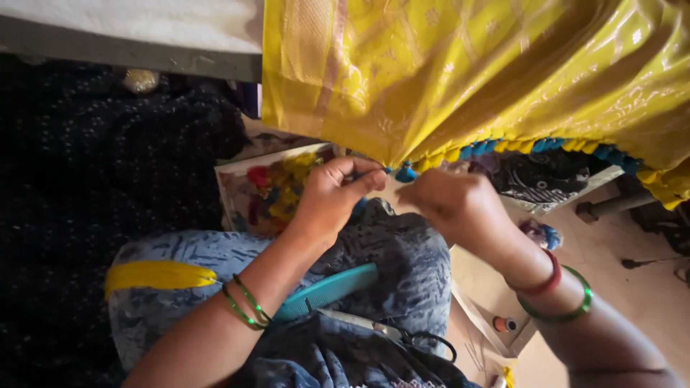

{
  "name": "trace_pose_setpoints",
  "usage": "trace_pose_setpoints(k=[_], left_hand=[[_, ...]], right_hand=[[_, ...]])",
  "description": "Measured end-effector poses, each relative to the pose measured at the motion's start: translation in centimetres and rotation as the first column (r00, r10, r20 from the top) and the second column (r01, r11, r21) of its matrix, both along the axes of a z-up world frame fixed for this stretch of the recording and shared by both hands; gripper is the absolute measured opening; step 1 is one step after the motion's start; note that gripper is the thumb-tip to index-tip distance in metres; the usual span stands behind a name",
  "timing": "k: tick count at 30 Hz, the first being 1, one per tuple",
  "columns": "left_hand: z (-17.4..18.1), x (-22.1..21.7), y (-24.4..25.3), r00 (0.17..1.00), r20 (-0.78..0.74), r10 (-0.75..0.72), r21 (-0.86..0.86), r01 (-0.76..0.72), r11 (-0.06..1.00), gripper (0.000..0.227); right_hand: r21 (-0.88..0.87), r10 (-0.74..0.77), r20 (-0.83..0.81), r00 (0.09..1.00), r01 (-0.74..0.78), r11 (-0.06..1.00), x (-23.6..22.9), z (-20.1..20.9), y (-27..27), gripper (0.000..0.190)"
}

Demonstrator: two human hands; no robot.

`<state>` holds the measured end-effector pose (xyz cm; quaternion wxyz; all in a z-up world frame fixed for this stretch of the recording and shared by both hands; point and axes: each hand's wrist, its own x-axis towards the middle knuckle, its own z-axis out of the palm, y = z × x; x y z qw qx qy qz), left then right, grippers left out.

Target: Apply tassels and decorative elements to the border of a saree.

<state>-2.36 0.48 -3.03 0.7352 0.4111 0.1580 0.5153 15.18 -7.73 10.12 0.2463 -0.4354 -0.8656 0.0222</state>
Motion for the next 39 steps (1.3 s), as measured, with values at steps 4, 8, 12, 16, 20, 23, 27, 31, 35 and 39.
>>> trace_pose_setpoints(k=[4,8,12,16,20,23,27,31,35,39], left_hand=[[2.1,-1.3,-0.2,0.985,-0.135,0.111,0.195,-0.083,0.977,0.016],[4.2,-2.3,-0.7,0.653,-0.323,0.685,0.750,-0.265,0.606,0.014],[6.8,-3.5,-2.0,0.284,-0.290,0.914,0.940,-0.093,0.327,0.013],[4.3,-1.3,-0.9,0.360,-0.145,0.921,0.976,-0.098,0.192,0.016],[-1.7,1.1,0.9,0.901,-0.390,0.191,0.271,-0.085,0.959,0.016],[-2.0,1.2,0.3,0.984,-0.020,-0.179,-0.082,0.177,0.981,0.020],[-0.6,0.7,-0.2,0.999,-0.043,-0.029,-0.141,0.022,0.990,0.021],[-0.6,0.5,0.2,1.000,-0.027,-0.011,-0.098,0.008,0.995,0.020],[-0.1,0.1,0.3,0.994,-0.110,0.014,-0.029,-0.017,0.999,0.015],[1.1,-0.7,0.3,0.955,-0.272,0.114,0.102,-0.089,0.991,0.011]], right_hand=[[0.145,0.039,0.147,0.988,-0.061,0.988,-2.4,3.9,2.1,0.015],[0.038,0.021,0.366,0.930,-0.038,0.999,-4.5,4.9,6.3,0.015],[0.078,-0.126,0.466,0.876,0.101,0.992,-5.1,3.7,7.9,0.010],[0.149,-0.008,0.112,0.994,-0.009,0.989,-4.0,4.2,4.7,0.017],[-0.241,-0.396,-0.165,0.903,0.352,0.904,-3.4,2.2,2.4,0.021],[-0.518,-0.482,-0.383,0.788,0.249,0.819,-2.3,-0.6,1.7,0.020],[-0.240,-0.332,-0.254,0.908,0.274,0.931,-1.2,-0.5,1.6,0.012],[0.044,-0.107,-0.103,0.989,0.112,0.993,0.1,-1.0,1.6,0.010],[-0.057,-0.066,0.033,0.997,0.068,0.996,0.9,-0.4,0.8,0.018],[0.066,0.118,0.188,0.975,-0.132,0.989,0.1,2.5,1.1,0.028]])
